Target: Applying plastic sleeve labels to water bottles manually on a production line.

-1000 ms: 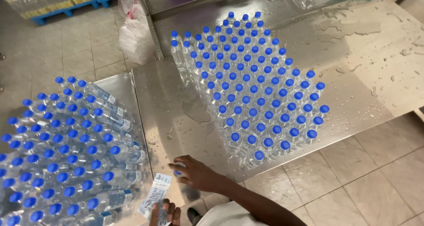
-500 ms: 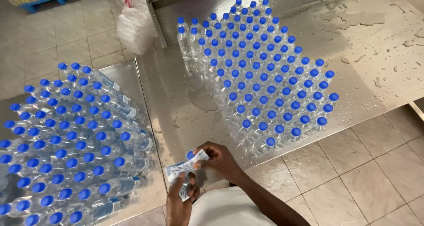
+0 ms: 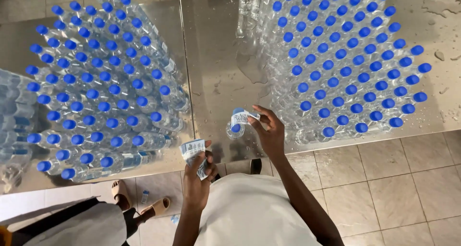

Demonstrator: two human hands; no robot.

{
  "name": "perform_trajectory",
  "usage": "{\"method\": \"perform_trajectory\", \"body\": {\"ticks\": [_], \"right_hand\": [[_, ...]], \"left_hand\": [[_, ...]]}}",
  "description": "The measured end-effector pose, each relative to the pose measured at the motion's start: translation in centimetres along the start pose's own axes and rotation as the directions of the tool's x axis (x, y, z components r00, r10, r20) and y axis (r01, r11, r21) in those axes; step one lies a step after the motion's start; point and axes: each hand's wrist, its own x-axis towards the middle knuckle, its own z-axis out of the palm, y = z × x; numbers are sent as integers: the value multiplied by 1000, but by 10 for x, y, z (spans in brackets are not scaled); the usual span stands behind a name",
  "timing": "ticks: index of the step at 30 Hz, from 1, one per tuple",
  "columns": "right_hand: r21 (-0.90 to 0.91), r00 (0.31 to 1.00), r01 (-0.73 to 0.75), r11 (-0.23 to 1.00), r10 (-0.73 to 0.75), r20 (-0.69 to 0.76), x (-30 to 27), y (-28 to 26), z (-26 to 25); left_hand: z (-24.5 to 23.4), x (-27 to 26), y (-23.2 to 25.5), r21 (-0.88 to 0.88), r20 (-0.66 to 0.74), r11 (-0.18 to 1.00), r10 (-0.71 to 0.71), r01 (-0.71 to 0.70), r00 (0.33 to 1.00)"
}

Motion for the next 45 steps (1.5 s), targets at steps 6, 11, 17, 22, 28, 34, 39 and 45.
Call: {"method": "perform_trajectory", "body": {"ticks": [6,11,17,22,28,34,39,45], "right_hand": [[-142,990,101,985,-86,111,2,14,13],[-267,986,37,963,8,165,0,14,0],[-363,873,298,883,-98,478,-6,9,-4],[-273,821,553,787,-459,339,0,41,7],[-225,894,359,906,-264,362,6,82,0],[-313,905,107,944,38,424,9,102,8],[-364,902,139,921,33,429,13,148,15],[-424,888,104,900,108,447,16,163,15]], "left_hand": [[-1,-4,5,-6,-9,1000,-1,1,1000],[-11,-10,8,-43,-81,999,-26,23,996],[-16,-12,7,-19,-96,1000,20,-22,995],[-21,-6,-2,37,-41,999,14,-13,999],[-10,-15,5,68,-55,997,38,-34,998],[-12,-17,3,43,-82,999,32,-28,996],[-14,-21,2,5,-97,999,51,-51,994],[-23,-21,-2,-40,-100,996,77,-81,992]]}}
